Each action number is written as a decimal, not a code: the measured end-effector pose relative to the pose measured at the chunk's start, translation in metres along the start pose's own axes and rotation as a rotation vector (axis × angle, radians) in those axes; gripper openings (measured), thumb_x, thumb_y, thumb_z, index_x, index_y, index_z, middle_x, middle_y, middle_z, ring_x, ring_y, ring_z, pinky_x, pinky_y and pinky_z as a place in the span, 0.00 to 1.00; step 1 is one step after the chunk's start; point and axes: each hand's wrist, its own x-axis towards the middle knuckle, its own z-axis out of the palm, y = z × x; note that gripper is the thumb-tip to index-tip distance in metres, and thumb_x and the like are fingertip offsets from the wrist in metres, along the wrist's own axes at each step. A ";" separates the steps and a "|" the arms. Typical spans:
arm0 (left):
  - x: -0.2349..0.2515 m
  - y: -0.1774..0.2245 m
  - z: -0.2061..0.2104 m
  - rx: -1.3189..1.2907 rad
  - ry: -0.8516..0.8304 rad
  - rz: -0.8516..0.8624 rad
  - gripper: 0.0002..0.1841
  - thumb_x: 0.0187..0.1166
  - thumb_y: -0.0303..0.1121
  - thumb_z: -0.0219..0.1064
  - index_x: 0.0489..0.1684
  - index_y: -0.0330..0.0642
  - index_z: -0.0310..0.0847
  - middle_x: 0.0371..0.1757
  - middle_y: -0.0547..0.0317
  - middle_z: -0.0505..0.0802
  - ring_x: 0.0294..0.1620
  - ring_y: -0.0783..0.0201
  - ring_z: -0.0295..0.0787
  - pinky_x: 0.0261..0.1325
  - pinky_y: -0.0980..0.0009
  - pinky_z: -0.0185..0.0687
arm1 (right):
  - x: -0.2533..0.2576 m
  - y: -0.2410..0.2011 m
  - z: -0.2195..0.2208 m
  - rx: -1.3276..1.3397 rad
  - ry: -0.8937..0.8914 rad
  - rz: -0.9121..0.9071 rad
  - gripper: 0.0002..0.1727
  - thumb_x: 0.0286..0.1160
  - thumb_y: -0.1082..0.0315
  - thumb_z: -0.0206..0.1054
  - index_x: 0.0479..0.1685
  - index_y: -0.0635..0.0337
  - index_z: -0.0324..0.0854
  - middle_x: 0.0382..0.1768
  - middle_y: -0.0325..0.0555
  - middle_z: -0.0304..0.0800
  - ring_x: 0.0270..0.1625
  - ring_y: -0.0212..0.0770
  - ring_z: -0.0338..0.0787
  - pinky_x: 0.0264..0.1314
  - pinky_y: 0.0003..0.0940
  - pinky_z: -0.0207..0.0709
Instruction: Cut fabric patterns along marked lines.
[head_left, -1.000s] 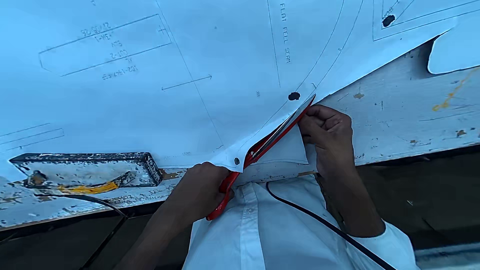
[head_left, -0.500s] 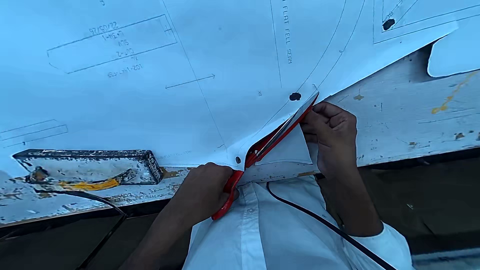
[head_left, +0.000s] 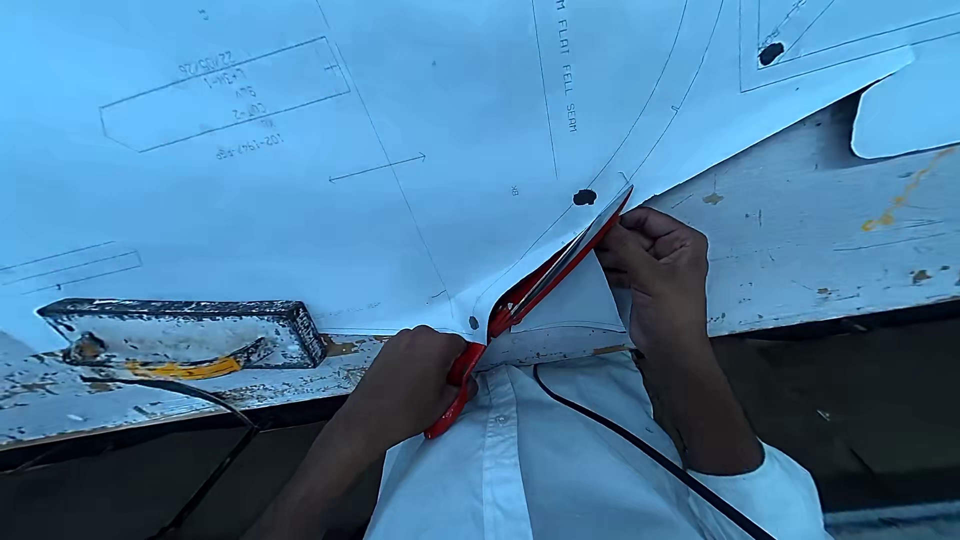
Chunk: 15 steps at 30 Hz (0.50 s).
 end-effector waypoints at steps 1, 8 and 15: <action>0.000 0.000 0.001 -0.002 0.001 -0.001 0.06 0.64 0.33 0.82 0.24 0.50 0.90 0.16 0.67 0.85 0.21 0.64 0.84 0.28 0.58 0.77 | 0.000 0.000 0.000 0.002 0.000 -0.002 0.05 0.78 0.78 0.67 0.36 0.59 0.83 0.25 0.35 0.93 0.28 0.26 0.93 0.34 0.22 0.89; 0.001 0.001 0.003 -0.013 -0.001 0.010 0.07 0.64 0.32 0.82 0.23 0.48 0.88 0.16 0.66 0.85 0.22 0.63 0.85 0.28 0.57 0.78 | 0.001 -0.001 0.000 -0.018 -0.005 0.005 0.05 0.78 0.78 0.67 0.36 0.59 0.84 0.24 0.35 0.92 0.28 0.25 0.92 0.34 0.21 0.89; -0.001 0.002 0.001 -0.024 -0.030 -0.034 0.06 0.66 0.34 0.82 0.27 0.50 0.90 0.19 0.66 0.87 0.24 0.63 0.86 0.30 0.56 0.79 | 0.006 -0.012 -0.003 -0.045 0.002 -0.002 0.06 0.81 0.77 0.64 0.36 0.58 0.80 0.26 0.36 0.95 0.30 0.30 0.96 0.37 0.25 0.93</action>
